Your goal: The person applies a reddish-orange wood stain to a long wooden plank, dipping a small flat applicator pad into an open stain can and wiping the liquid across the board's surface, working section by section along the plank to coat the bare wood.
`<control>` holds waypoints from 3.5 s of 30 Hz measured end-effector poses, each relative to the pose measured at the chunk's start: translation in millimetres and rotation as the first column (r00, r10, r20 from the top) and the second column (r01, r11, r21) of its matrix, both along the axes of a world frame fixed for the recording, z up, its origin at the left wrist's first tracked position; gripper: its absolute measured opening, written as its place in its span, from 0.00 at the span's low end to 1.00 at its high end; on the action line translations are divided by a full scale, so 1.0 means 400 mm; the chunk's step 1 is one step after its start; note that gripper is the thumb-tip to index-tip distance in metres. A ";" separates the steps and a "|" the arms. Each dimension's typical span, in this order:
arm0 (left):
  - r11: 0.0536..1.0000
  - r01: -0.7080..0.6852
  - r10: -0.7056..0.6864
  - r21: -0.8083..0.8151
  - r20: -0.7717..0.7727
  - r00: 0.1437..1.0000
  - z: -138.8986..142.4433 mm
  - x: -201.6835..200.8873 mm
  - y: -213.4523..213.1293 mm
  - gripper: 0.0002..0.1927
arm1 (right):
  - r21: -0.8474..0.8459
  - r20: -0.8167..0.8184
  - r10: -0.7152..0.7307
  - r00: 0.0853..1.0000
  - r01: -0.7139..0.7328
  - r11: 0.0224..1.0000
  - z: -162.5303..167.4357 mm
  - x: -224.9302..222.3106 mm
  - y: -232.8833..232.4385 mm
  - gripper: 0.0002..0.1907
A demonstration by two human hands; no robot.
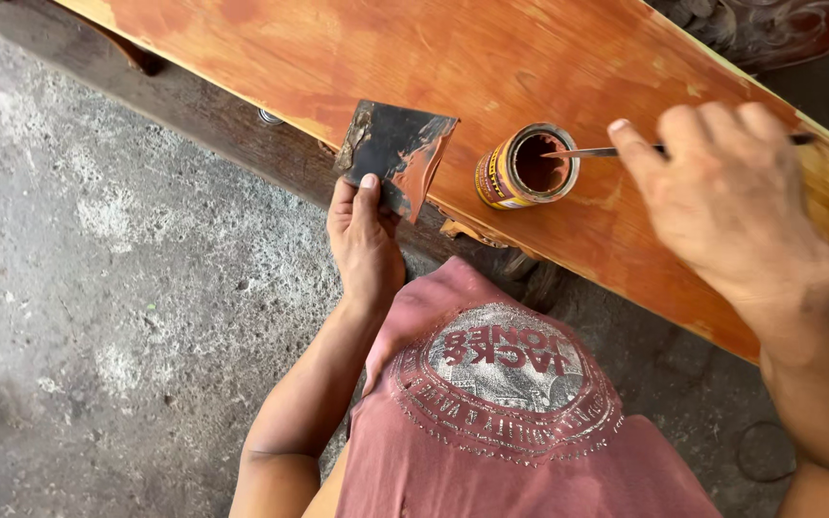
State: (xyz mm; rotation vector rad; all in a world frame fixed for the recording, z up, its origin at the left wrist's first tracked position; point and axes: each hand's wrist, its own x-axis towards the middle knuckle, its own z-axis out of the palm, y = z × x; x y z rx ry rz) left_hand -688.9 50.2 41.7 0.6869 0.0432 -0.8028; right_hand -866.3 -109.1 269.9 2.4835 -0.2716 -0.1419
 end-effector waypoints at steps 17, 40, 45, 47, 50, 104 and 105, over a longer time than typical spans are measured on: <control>0.987 0.160 -0.161 -0.029 -0.055 0.985 0.006 -0.114 -0.177 0.06 | 0.159 0.120 0.154 0.981 -0.172 0.972 -0.207 0.076 -0.066 0.10; 0.958 0.282 -0.275 -0.058 0.102 0.956 0.056 -0.100 -0.170 0.07 | 0.374 0.516 -0.383 0.766 0.200 0.905 -0.099 -0.199 -0.050 0.04; 0.938 0.327 -0.318 -0.119 0.087 0.944 0.068 -0.111 -0.164 0.08 | 0.513 0.557 -0.379 0.739 0.053 0.857 -0.117 -0.156 0.002 0.03; 0.929 0.339 -0.335 -0.149 0.052 0.941 0.074 -0.108 -0.161 0.08 | 0.581 0.565 -0.434 0.702 0.035 0.813 -0.133 -0.153 0.016 0.03; 0.923 0.347 -0.352 -0.169 -0.005 0.936 0.083 -0.103 -0.157 0.08 | 0.689 0.619 -0.507 0.600 -0.105 0.717 -0.167 -0.155 0.029 0.04; 0.821 0.418 -0.200 0.389 0.882 -0.427 0.146 -0.795 -0.185 0.11 | 0.984 0.110 -0.678 0.727 -0.176 -0.029 -0.366 -0.914 0.056 0.21; 0.813 0.410 -0.236 0.412 0.879 -0.415 0.143 -0.820 -0.181 0.11 | 0.978 0.062 -0.686 0.725 -0.183 -0.104 -0.385 -0.935 0.050 0.20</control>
